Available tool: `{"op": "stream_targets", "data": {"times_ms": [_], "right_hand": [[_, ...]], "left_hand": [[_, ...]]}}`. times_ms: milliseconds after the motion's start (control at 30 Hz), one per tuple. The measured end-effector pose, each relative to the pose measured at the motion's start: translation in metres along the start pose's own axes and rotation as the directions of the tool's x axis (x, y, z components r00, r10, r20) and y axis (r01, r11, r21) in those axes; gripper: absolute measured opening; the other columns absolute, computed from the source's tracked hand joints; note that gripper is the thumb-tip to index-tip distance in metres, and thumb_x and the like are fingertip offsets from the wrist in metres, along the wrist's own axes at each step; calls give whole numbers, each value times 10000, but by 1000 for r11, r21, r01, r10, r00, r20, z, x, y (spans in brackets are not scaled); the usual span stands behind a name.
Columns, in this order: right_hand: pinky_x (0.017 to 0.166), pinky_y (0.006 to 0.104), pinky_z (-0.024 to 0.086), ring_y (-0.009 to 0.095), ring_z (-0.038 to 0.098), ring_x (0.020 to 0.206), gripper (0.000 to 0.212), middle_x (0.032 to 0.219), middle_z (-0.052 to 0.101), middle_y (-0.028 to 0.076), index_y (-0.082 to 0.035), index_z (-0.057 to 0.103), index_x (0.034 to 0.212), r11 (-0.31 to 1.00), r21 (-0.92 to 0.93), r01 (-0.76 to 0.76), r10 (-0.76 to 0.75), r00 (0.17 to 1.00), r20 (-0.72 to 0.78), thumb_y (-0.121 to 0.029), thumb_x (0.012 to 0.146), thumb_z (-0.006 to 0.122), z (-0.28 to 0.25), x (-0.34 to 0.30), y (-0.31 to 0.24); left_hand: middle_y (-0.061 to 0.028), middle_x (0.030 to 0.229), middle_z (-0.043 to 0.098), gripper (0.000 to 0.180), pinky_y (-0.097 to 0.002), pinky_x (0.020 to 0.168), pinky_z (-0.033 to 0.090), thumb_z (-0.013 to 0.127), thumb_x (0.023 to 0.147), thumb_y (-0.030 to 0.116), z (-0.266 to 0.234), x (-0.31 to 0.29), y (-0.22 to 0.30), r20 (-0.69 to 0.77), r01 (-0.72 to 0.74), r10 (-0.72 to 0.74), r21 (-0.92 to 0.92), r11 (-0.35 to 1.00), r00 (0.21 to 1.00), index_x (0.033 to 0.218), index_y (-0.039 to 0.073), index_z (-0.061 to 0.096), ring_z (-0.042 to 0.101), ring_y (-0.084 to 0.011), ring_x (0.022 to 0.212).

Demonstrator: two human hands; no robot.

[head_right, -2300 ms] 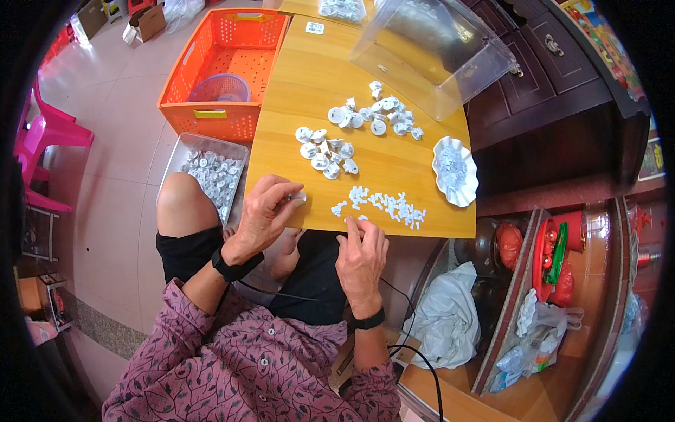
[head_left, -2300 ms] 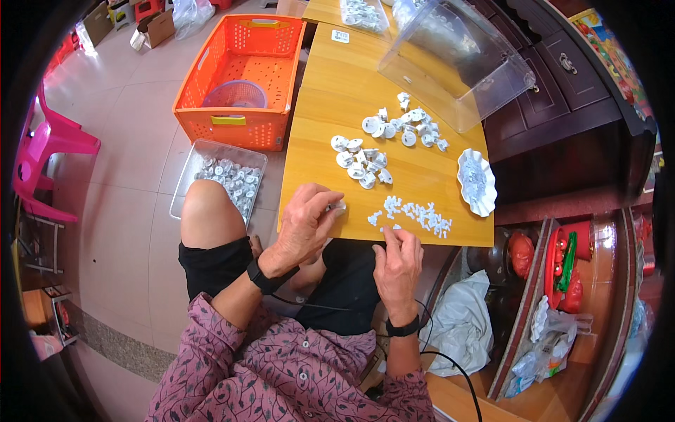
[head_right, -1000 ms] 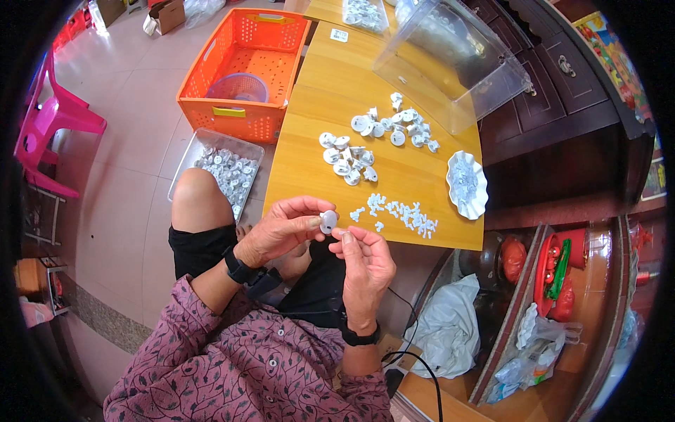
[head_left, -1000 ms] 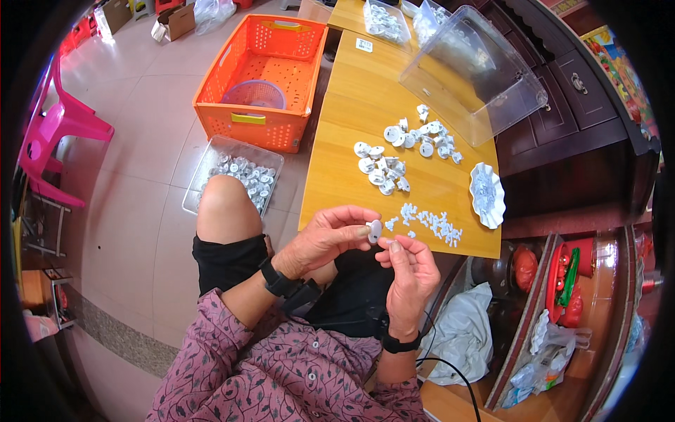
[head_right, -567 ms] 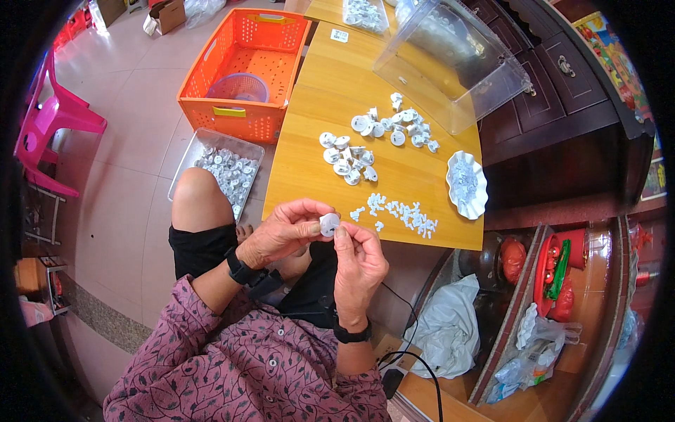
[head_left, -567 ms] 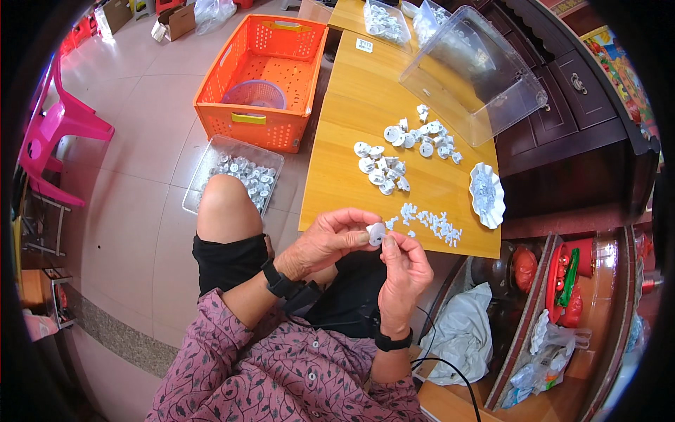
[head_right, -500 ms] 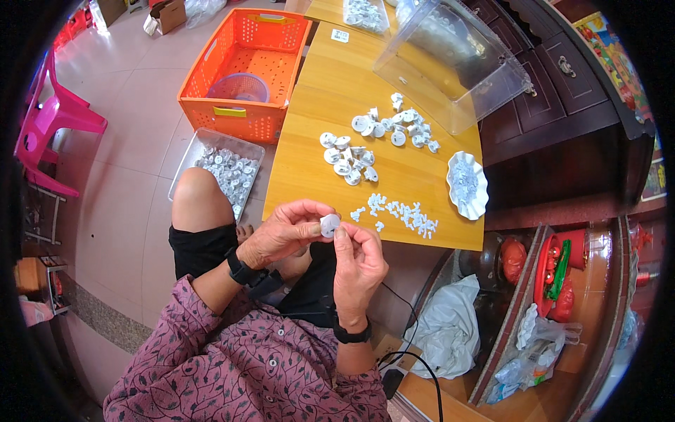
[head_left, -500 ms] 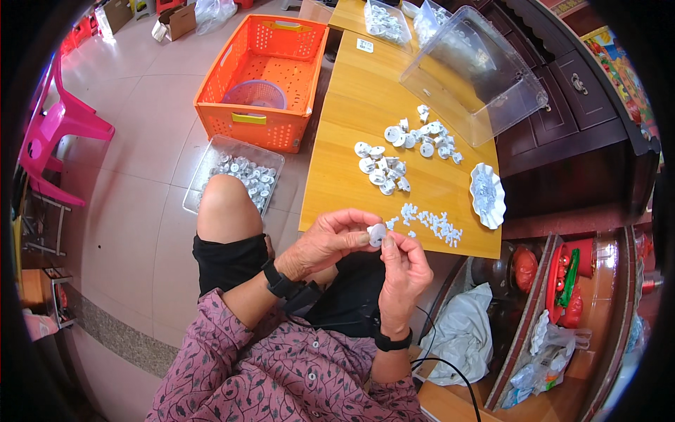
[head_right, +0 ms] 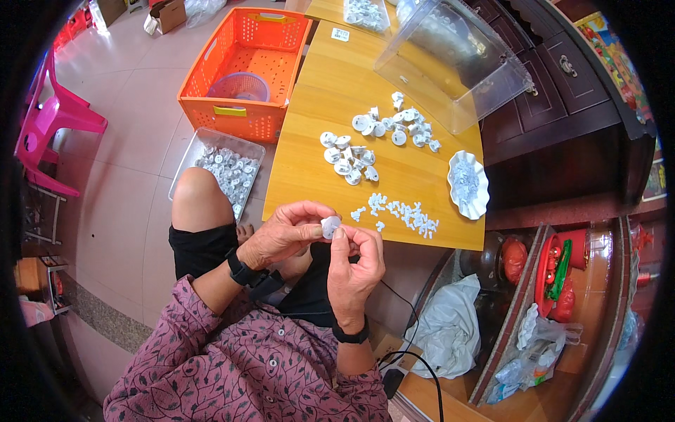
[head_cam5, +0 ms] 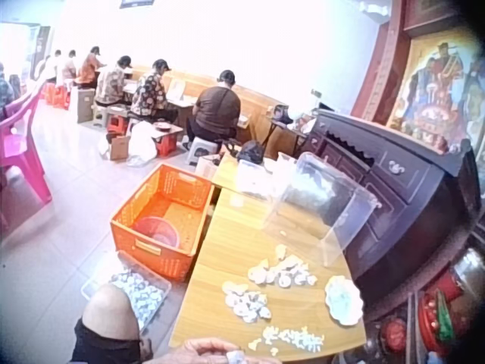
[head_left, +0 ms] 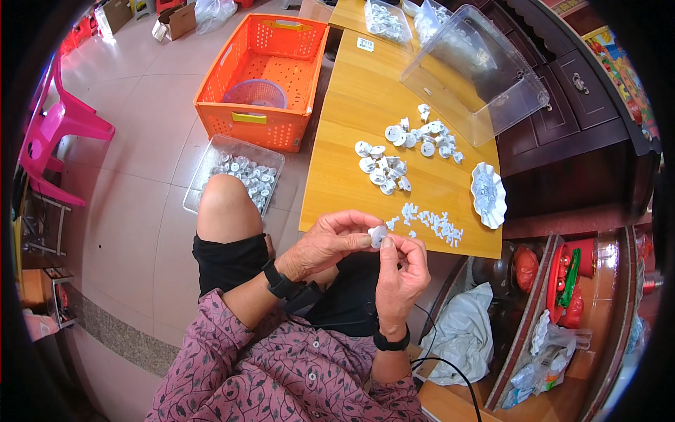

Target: Assembling small plastic components by hand at a low table.

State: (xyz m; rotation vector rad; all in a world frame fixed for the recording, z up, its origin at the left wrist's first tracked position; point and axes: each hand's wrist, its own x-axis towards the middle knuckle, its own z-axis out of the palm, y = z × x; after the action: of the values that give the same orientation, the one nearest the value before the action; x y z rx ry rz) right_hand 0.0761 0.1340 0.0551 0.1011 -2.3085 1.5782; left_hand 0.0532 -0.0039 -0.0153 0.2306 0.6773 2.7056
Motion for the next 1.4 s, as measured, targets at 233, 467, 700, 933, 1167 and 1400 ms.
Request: {"op": "stream_targets", "data": {"times_ms": [233,467,700,933,1167,1400], "right_hand": [[610,240,468,97,553,671,58,872,613,57,11,643,903,993,-91,73,-72,997,8,-18,894,693,0,0,0],[593,258,466,115,554,661,62,856,601,68,13,636,904,974,-190,120,-109,992,69,-7,885,692,-3,4,-6],[599,272,496,134,601,686,53,880,610,78,13,630,908,964,-188,188,-158,974,164,-3,903,680,-5,8,-9],[603,270,506,142,635,712,63,884,609,86,12,609,917,975,-166,147,-113,974,197,-14,918,667,-10,8,-6],[600,283,502,172,619,695,71,891,595,104,8,588,923,962,-206,181,-140,969,202,-10,917,657,-5,7,-2],[620,282,488,162,593,705,67,860,591,93,12,600,910,996,-49,81,-67,970,233,-19,927,656,-5,9,3]], "left_hand": [[-100,1182,653,282,-342,1004,507,675,921,7,0,0,0,4,-23,22,50,998,1000,1202,0,641,635,-195,1105],[-89,1171,634,256,-314,990,497,675,907,-26,1,0,4,-6,-66,70,235,970,998,1163,-8,676,619,-178,1094],[-97,1176,634,242,-312,972,507,679,907,-20,-1,-2,11,25,-119,118,355,927,993,1149,-12,687,619,-181,1095],[-82,1105,663,247,-300,911,539,682,913,-3,3,-4,11,-67,0,17,252,968,998,1158,-26,677,647,-165,1030],[-87,1124,654,246,-300,910,531,689,910,7,-1,-3,13,-6,-79,87,376,923,996,1156,-13,686,638,-167,1033],[-93,1120,651,239,-299,906,530,693,909,15,-3,-5,17,3,-110,117,376,920,993,1146,-13,692,637,-176,1026]]}}
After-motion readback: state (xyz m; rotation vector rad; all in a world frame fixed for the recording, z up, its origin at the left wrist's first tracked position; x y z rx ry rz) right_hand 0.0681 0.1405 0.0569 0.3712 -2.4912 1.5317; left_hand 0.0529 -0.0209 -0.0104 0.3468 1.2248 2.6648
